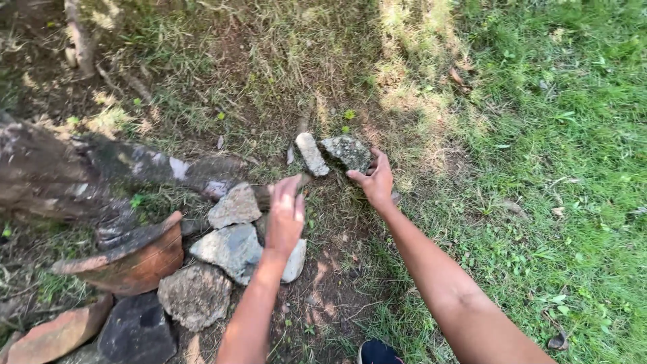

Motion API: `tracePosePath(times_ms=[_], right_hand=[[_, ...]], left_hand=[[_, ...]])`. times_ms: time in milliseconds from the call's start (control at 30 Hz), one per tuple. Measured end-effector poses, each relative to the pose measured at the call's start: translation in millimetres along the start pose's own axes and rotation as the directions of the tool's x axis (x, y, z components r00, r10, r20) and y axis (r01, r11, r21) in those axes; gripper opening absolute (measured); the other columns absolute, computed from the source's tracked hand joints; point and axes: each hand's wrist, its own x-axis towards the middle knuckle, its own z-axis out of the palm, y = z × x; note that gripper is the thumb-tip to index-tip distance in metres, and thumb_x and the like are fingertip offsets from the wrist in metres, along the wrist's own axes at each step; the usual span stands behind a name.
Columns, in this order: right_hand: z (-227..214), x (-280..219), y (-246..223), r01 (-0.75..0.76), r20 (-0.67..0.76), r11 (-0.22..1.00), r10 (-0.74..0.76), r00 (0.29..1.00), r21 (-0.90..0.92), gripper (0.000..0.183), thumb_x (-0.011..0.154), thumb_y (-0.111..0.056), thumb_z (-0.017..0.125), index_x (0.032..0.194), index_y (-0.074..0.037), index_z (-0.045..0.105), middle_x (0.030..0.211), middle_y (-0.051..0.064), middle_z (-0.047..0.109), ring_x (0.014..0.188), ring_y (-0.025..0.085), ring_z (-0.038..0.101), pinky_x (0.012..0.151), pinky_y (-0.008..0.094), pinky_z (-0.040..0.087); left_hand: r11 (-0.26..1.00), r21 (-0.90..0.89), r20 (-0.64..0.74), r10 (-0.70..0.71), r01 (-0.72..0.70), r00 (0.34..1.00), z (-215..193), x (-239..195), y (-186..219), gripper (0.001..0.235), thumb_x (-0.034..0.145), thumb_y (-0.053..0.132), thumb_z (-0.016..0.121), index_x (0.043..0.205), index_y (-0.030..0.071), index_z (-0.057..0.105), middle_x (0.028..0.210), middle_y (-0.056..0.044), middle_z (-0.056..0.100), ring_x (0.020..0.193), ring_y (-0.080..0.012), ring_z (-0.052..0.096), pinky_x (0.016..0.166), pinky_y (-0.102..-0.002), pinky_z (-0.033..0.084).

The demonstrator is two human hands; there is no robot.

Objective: The person is arranging various stones, broken terracotta pots, and bricks to create a decorative garden border around a tree base.

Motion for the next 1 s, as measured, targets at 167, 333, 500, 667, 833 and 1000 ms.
tracePosePath(times_ms=[167,333,500,667,833,1000], right_hand=[[-10.2,1.6,-1.0,-0.067,0.071,0.997,0.065,0.995,0.027,0.099,0.068,-0.03,0.092,0.152,-0.011,0.043,0.123,0.011,0.063,0.098,0.019,0.064,0.089,0.038,0.06],[-6.9,7.5,16.1,-0.067,0.081,0.994,0.06,0.995,0.087,0.099,0.066,-0.026,0.095,0.151,-0.008,0.046,0.123,0.011,0.063,0.098,0.019,0.064,0.091,0.036,0.058],[-2.4,12.2,27.8,-0.013,0.066,0.991,0.004,0.998,0.131,0.093,0.065,-0.025,0.094,0.144,-0.002,0.052,0.122,0.01,0.065,0.098,0.019,0.065,0.09,0.036,0.058],[-11.7,11.3,25.3,-0.001,0.074,0.988,-0.01,0.997,0.157,0.077,0.073,-0.028,0.089,0.139,-0.003,0.057,0.118,0.01,0.066,0.096,0.018,0.065,0.086,0.034,0.059],[-20.8,9.2,22.2,0.013,0.096,0.978,-0.033,0.995,0.207,0.059,0.08,-0.032,0.087,0.128,-0.005,0.064,0.109,0.006,0.066,0.091,0.014,0.065,0.082,0.031,0.06],[-30.6,0.3,19.5,0.086,0.146,0.954,-0.132,0.981,0.286,0.05,0.075,-0.023,0.09,0.118,-0.008,0.069,0.1,0.001,0.064,0.086,0.013,0.06,0.079,0.03,0.057]], left_hand=[[0.996,-0.088,0.053,-0.017,0.022,0.998,70.0,53.1,3.3,0.053,0.101,0.006,0.053,0.153,0.008,0.04,0.152,-0.016,0.04,0.141,-0.0335,0.047,0.12,-0.043,0.042],[0.996,-0.085,-0.086,-0.039,0.032,0.996,100.5,97.2,17.5,0.064,0.097,0.002,0.061,0.155,0.004,0.034,0.153,-0.022,0.038,0.139,-0.0394,0.044,0.116,-0.043,0.042],[0.94,-0.132,-0.039,-0.321,0.314,0.946,123.7,113.8,4.9,0.059,0.091,-0.004,0.062,0.147,0.008,0.047,0.149,-0.015,0.047,0.134,-0.0319,0.054,0.116,-0.04,0.043],[0.974,-0.095,-0.177,-0.218,0.204,0.96,125.2,94.7,-1.8,0.051,0.09,-0.007,0.066,0.138,0.001,0.052,0.139,-0.018,0.05,0.124,-0.0303,0.057,0.108,-0.039,0.05],[0.907,-0.309,-0.203,-0.358,0.287,0.911,112.7,56.9,20.8,0.039,0.091,-0.009,0.067,0.128,0.003,0.061,0.122,-0.016,0.049,0.1,-0.0248,0.061,0.088,-0.036,0.06],[0.905,-0.374,-0.388,-0.351,0.202,0.852,129.6,3.6,6.7,0.044,0.092,-0.009,0.066,0.133,0.005,0.062,0.115,-0.009,0.053,0.099,-0.0185,0.062,0.076,-0.022,0.064]])
